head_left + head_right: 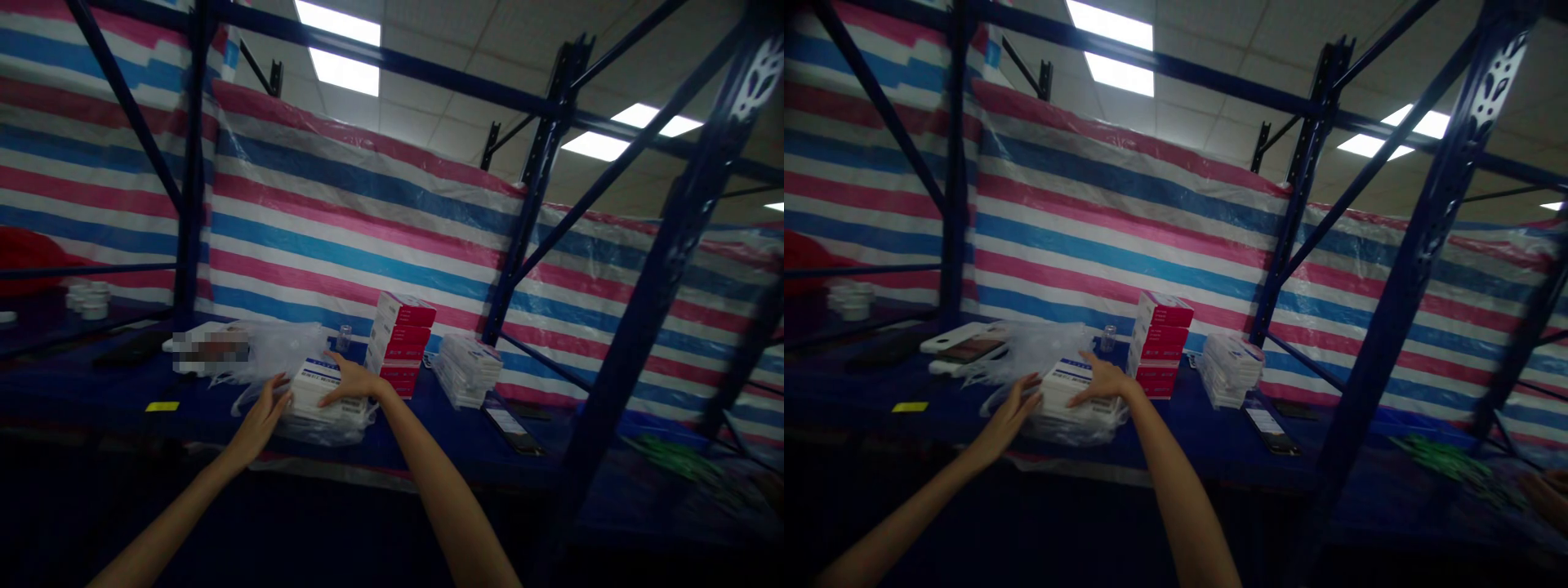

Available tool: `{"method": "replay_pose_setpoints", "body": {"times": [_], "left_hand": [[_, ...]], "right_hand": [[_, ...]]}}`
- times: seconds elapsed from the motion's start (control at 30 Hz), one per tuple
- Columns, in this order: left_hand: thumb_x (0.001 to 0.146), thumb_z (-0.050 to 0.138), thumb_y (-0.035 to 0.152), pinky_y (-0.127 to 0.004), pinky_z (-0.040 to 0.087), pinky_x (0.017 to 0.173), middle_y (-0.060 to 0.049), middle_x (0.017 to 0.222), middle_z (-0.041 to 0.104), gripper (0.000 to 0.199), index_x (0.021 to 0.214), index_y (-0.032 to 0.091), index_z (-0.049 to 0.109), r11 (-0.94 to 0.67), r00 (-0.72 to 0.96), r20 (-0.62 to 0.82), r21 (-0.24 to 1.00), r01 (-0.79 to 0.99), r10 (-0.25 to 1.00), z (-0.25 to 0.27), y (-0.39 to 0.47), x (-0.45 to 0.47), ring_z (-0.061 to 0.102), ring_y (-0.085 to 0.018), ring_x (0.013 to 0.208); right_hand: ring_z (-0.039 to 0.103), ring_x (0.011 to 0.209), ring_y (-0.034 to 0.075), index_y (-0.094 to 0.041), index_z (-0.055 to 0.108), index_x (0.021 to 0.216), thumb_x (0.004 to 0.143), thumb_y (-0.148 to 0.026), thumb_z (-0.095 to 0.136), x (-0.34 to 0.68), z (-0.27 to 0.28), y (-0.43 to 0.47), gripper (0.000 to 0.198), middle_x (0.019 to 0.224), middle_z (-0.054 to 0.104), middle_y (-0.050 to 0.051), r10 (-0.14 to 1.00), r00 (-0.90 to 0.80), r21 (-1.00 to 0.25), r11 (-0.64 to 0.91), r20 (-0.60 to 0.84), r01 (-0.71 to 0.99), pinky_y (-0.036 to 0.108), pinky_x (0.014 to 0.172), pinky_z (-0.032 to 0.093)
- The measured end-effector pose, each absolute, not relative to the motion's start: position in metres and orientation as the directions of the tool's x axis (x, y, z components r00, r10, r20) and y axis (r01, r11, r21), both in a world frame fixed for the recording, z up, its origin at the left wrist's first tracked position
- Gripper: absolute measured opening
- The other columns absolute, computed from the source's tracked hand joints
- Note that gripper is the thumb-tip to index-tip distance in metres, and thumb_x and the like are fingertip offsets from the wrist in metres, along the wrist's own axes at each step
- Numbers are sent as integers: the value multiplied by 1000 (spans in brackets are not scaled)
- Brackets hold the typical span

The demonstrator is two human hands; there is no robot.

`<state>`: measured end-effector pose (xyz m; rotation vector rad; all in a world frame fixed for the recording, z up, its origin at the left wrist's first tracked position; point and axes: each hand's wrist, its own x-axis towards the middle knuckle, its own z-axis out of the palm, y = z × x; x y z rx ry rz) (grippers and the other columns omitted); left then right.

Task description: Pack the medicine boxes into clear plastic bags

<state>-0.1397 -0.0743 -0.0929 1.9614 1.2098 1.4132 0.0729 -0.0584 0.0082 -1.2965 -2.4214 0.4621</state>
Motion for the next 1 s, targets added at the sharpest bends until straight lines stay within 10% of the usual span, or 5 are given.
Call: {"method": "replay_pose_setpoints", "body": {"times": [0.27, 0.5, 0.73, 1.0], "left_hand": [[89, 23, 46, -41, 32, 102, -10, 130, 45, 49, 128, 18, 32, -512, 153, 541, 613, 602, 827, -92, -65, -132, 42, -22, 121], [87, 27, 41, -41, 41, 93, -11, 127, 45, 41, 108, 16, 52, -491, 155, 639, 391, 778, 753, -83, -56, -134, 47, -26, 114], [89, 31, 39, -41, 31, 101, -10, 125, 47, 37, 107, 17, 53, -605, 249, 747, 247, 756, 616, -72, -72, -136, 42, -24, 117], [80, 46, 55, -40, 34, 92, -5, 110, 57, 42, 106, 23, 55, -776, 699, 347, 191, 601, 626, -45, -119, -93, 51, -25, 104]], "right_hand": [[39, 120, 24, -26, 24, 135, 48, -46, 78, 76, 31, -80, 105, 134, 37, 9, 844, -330, -691, 536, 422, 486, 39, 99, 34], [37, 121, 21, -28, 29, 132, 53, -42, 77, 100, 62, -132, 94, 131, 38, 6, 778, -354, -645, 628, 518, 435, 37, 102, 30], [37, 120, 26, -24, 32, 133, 54, -40, 77, 206, 67, -182, 91, 132, 38, 8, 812, -490, -491, 582, 317, 648, 41, 104, 27], [44, 113, 25, -18, 39, 128, 51, -32, 76, 307, 12, -147, 86, 126, 45, 11, 955, -291, -433, 283, 49, 856, 41, 99, 33]]}}
